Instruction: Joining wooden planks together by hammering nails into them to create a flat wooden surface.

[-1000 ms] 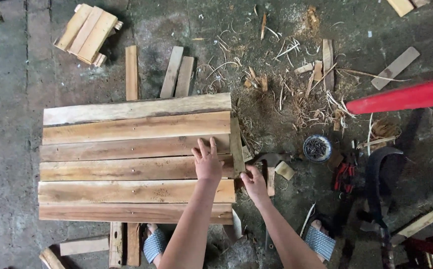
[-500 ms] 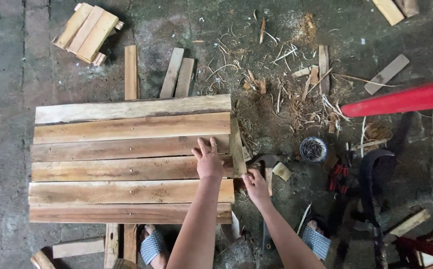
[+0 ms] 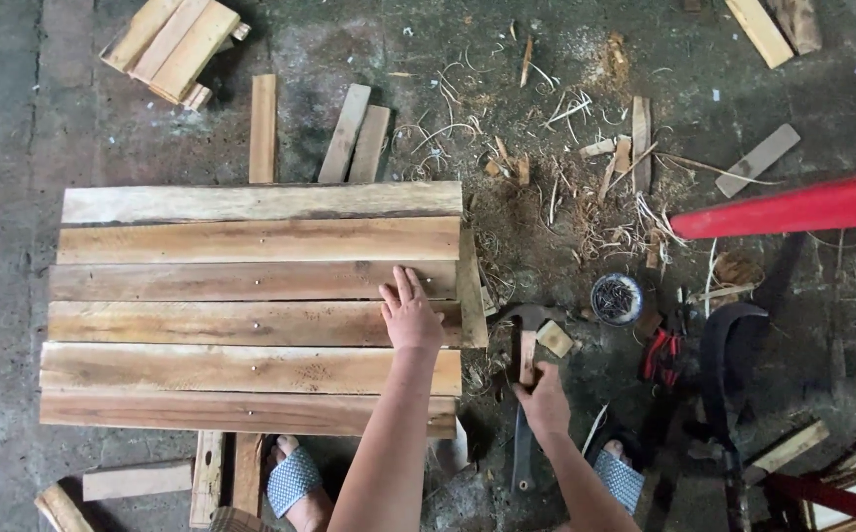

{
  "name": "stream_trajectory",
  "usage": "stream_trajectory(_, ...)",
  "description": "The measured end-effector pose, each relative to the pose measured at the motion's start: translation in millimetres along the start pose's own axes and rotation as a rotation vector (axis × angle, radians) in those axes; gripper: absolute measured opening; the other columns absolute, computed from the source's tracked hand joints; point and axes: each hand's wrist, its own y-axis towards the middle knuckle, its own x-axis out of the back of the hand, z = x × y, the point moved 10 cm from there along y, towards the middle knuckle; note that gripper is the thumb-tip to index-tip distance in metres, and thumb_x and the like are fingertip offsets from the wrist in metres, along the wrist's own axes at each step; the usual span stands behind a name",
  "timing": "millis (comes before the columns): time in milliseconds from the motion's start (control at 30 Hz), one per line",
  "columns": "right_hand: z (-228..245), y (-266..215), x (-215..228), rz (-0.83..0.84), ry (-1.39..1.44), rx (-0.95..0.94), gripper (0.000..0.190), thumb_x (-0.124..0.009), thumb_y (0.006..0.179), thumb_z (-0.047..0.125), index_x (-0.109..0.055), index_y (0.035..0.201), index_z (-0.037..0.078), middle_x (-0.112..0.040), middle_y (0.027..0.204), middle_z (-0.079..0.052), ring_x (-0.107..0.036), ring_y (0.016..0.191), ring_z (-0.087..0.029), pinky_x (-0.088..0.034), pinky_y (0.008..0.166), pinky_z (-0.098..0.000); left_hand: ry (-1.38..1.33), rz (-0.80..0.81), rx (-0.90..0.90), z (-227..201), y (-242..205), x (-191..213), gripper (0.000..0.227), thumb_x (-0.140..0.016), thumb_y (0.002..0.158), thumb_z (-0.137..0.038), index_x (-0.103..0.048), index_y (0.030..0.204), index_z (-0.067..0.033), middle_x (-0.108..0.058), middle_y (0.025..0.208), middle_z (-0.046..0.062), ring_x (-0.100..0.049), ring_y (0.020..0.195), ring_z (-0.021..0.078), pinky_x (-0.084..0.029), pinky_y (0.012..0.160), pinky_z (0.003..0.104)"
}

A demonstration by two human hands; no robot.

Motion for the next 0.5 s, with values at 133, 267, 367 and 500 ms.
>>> stream_trajectory(133,-14.2,7.4,-16.0,-0.007,-0.066,-0.015,0.049,-0.073,0.086,0.033,-0.045,0.125,0.022,-0.074,0.108,-0.015,-0.072,0.092,-0.045,-0.053,0.073,-0.0554,0.022,0.028,0.001,4.9,-1.1,-3.9,0.099,-0.060,0.101,-0.038,0.011,0.163,-0.0066,0.013,0.172,0.012,0.000,0.155,0.0478,-0.015,0.127,0.051)
stream_trajectory(267,-21.6,7.0,-6.7,-0.045,0.014,-0.089,0.047,-0.070,0.086,0.025,-0.051,0.127,0.012,-0.074,0.107,-0.017,-0.073,0.092,-0.040,-0.056,0.079,-0.0519,0.032,0.017,-0.072,4.7,-6.6,0.7,0.101,-0.060,0.099,-0.045,0.008,0.164,-0.0101,0.014,0.172,0.010,0.001,0.156,0.0463,-0.016,0.125,0.053)
stream_trajectory(367,-4.1,-6.9,21.2,-0.040,0.143,-0.178,0.049,-0.069,0.089,0.019,-0.050,0.133,0.009,-0.074,0.110,-0.017,-0.072,0.094,-0.037,-0.056,0.080,-0.0483,0.118,0.021,-0.106,8.0,-9.5,1.2,0.106,-0.057,0.097,-0.058,0.011,0.164,-0.0122,0.015,0.172,0.010,0.005,0.155,0.0468,-0.009,0.126,0.056)
stream_trajectory(500,49.2,-41.1,68.8,-0.020,0.500,-0.244,0.047,-0.060,0.096,0.012,-0.050,0.141,0.005,-0.059,0.105,-0.012,-0.057,0.086,-0.026,-0.044,0.072,-0.0404,0.248,0.000,-0.069,10.8,-12.4,9.0,0.111,-0.054,0.095,-0.070,0.015,0.164,-0.0173,0.019,0.167,0.028,0.010,0.153,0.0507,-0.005,0.125,0.057)
